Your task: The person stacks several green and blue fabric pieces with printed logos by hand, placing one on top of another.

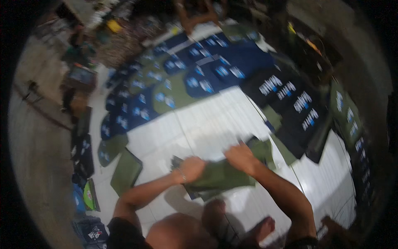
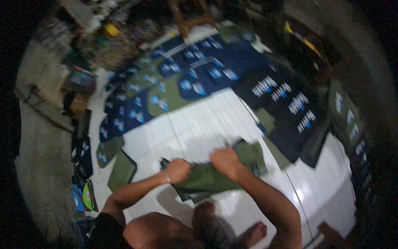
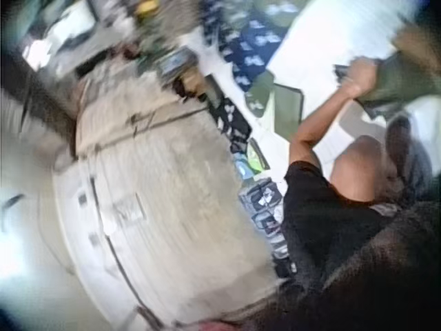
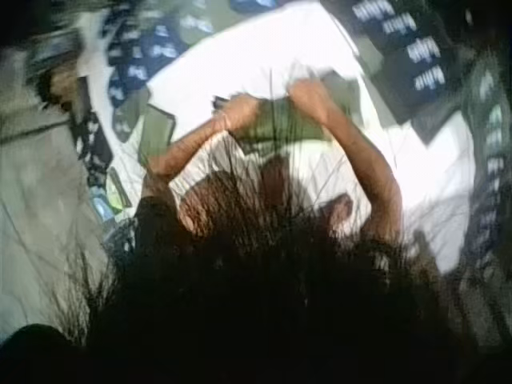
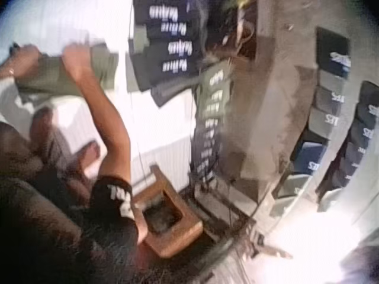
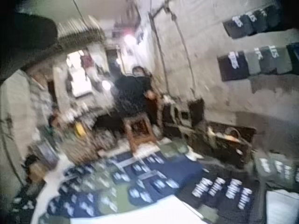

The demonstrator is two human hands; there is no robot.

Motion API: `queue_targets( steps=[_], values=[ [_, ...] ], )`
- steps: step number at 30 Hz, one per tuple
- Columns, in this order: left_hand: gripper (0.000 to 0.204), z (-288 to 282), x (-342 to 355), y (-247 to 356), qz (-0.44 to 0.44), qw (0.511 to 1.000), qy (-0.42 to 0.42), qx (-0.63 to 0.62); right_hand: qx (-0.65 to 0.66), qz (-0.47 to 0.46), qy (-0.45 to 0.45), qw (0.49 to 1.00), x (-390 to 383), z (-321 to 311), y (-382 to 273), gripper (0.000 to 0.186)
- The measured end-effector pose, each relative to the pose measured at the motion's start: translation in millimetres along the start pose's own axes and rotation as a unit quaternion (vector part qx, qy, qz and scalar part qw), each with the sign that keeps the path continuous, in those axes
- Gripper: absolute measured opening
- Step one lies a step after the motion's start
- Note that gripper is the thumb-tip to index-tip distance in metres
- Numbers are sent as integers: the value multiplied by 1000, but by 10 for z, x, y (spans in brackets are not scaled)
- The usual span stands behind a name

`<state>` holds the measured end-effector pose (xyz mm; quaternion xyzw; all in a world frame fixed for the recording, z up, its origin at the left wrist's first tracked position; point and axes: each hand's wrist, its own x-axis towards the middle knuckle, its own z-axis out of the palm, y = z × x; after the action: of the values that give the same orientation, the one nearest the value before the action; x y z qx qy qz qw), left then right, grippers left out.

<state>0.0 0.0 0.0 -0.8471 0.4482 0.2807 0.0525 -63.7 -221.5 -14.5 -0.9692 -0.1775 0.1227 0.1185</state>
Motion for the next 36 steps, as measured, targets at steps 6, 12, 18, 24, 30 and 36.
queue_targets(
  steps=[6, 12, 18, 24, 30, 36],
  values=[
    [48, -87, 524, -383, 129, 988, 59, -57, 49, 53, -99, 992, 101, 75, 75, 21],
    [68, 401, 1298, -392, 97, 968, -230, 26, 52, 104, -162, 980, 218, 799, 432, 38],
    [57, 550, 1321, -508, 169, 970, -174, -25, 17, 42, -195, 980, 149, 730, 499, 43],
    [48, 376, 1156, -522, 143, 976, -162, -28, 122, 74, -156, 977, -3, 876, 586, 46],
    [44, 430, 1107, -505, 149, 977, -151, 12, 122, 31, -143, 982, -27, 907, 570, 46],
    [43, 172, 812, -289, 116, 981, -122, -98, 128, 96, -137, 978, -253, 745, 447, 34]
  ],
)
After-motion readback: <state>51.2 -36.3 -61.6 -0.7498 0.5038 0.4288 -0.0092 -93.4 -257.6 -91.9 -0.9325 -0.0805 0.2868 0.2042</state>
